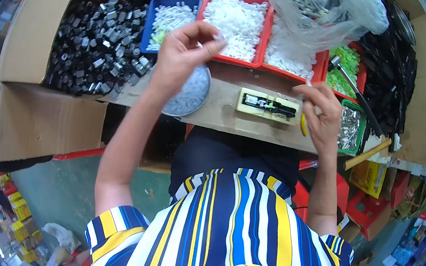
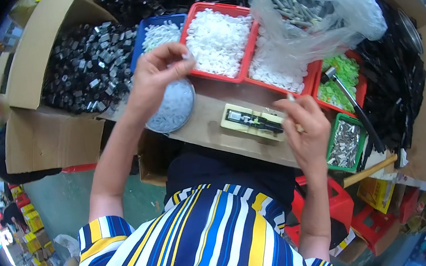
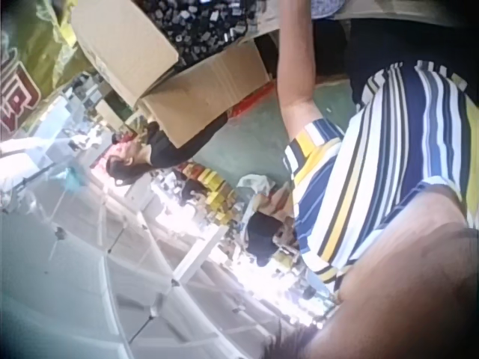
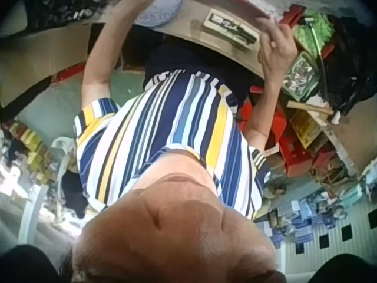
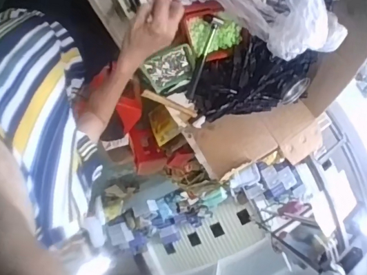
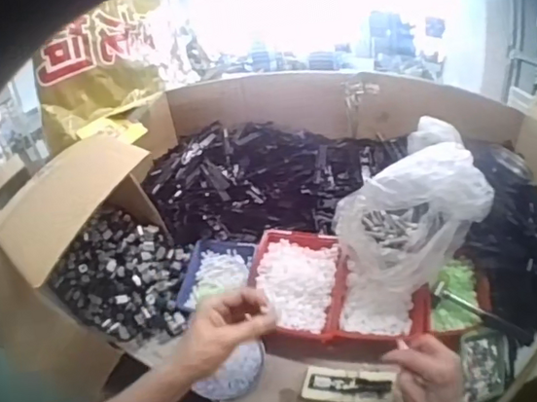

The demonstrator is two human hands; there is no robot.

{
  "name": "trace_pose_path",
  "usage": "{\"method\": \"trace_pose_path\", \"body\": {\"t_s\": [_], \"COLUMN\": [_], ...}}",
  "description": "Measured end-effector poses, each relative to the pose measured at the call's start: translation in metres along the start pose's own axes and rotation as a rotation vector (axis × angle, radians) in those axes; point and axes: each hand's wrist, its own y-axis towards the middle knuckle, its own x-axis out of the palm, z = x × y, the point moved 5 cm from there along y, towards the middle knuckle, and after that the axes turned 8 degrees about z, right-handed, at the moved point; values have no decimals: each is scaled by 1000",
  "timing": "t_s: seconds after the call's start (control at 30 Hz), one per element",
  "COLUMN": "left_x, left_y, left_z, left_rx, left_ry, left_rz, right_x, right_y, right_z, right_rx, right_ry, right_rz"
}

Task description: Assembling small plastic parts using a jig, hammer, and pliers.

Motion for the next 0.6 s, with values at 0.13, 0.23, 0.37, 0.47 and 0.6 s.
{"method": "trace_pose_path", "body": {"t_s": [0.13, 0.23, 0.37, 0.47, 0.6], "left_x": [50, 72, 84, 87, 88], "left_y": [-31, -47, -57, -59, -61], "left_z": [-4, 1, 5, 15, 18], "left_rx": [-100, 28, 85, 159, 257], "left_ry": [-89, 82, 237, 240, 282], "left_rz": [-157, -202, -185, -221, -282], "right_x": [19, 22, 18, 14, 14], "right_y": [13, 12, 3, 1, 1], "right_z": [-21, -29, -21, -20, -24], "right_rx": [31, 49, 25, 32, -47], "right_ry": [234, 315, 316, 259, 167], "right_rz": [5, 4, 51, 32, -69]}}
